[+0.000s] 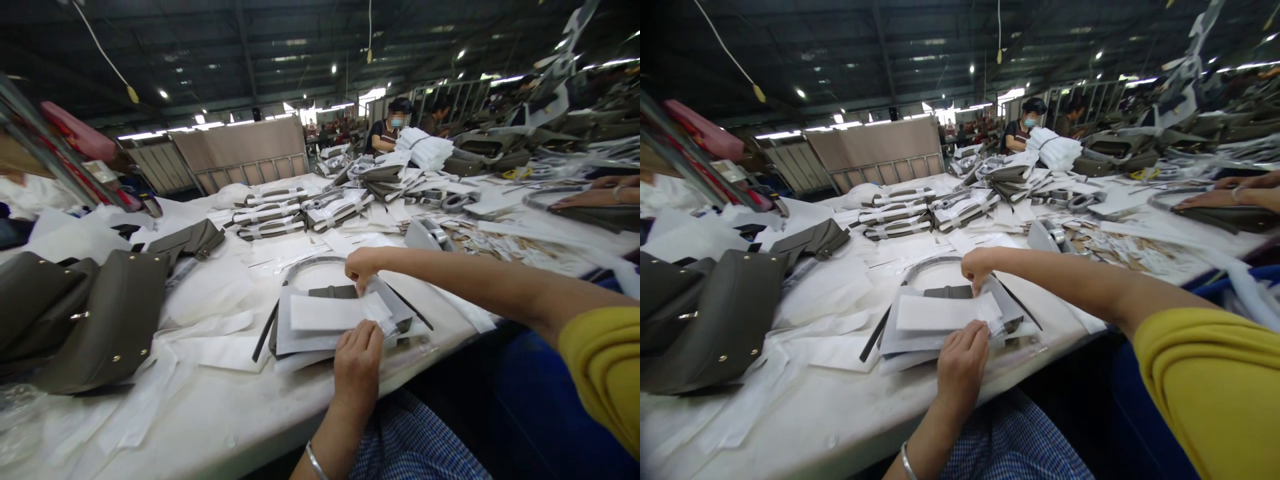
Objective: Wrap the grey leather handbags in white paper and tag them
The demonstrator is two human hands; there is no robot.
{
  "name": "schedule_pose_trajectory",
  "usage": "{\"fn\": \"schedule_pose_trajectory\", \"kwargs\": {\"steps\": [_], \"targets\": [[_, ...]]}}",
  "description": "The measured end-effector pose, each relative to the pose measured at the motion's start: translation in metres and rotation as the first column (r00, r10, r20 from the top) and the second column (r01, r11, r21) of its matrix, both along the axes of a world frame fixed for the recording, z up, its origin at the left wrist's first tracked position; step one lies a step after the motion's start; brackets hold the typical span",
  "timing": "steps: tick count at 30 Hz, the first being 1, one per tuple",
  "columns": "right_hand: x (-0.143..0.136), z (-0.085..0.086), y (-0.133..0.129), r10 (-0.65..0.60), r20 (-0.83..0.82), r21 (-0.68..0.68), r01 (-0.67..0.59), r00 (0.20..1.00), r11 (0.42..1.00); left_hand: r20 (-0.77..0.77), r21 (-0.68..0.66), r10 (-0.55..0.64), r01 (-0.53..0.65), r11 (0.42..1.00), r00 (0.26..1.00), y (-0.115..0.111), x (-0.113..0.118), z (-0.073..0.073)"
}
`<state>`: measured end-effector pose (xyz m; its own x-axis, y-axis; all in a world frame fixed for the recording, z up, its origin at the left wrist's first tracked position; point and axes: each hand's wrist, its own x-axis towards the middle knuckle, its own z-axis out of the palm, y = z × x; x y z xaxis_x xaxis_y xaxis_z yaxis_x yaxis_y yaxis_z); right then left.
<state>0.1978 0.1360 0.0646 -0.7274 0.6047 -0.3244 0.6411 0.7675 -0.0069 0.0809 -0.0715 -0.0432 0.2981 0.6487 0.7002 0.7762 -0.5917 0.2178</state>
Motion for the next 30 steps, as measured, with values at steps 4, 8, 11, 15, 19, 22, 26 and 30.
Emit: {"fn": "schedule_pose_trajectory", "kwargs": {"steps": [4, 8, 11, 15, 19, 22, 26, 30], "targets": [[0.023, -0.011, 0.017, -0.163, -0.193, 0.015, 0.168, 0.968, 0.986, -0.023, -0.017, 0.017, -0.017, 1.000, 1.000, -0.002, 0.000, 0.005], [0.046, -0.021, -0.001, -0.202, -0.372, -0.065, 0.192, 0.906, 0.979, 0.008, 0.009, 0.030, -0.030, 1.000, 1.000, 0.000, 0.000, 0.006], [0.059, -0.031, -0.029, -0.131, -0.398, -0.181, 0.062, 0.908, 0.981, 0.038, 0.022, 0.028, -0.029, 0.999, 0.999, 0.001, 0.001, 0.003], [0.061, -0.046, -0.050, -0.092, -0.374, -0.190, 0.021, 0.923, 0.982, 0.036, 0.012, 0.035, -0.035, 0.999, 0.999, 0.000, 0.001, 0.001], [0.052, -0.058, -0.048, -0.150, -0.398, -0.142, 0.101, 0.905, 0.985, 0.022, -0.022, 0.047, -0.046, 0.999, 0.999, -0.001, 0.001, 0.001], [0.047, -0.065, -0.047, -0.179, -0.470, -0.091, 0.155, 0.864, 0.984, 0.013, -0.020, 0.051, -0.051, 0.999, 0.999, -0.002, 0.001, 0.001], [0.042, -0.060, -0.046, -0.219, -0.520, -0.052, 0.226, 0.826, 0.973, 0.000, -0.003, 0.044, -0.044, 0.999, 0.999, -0.002, 0.001, 0.000], [0.022, -0.042, -0.047, -0.259, -0.605, -0.013, 0.316, 0.753, 0.949, 0.009, 0.012, 0.042, -0.042, 0.999, 0.999, -0.003, 0.001, 0.000]]}}
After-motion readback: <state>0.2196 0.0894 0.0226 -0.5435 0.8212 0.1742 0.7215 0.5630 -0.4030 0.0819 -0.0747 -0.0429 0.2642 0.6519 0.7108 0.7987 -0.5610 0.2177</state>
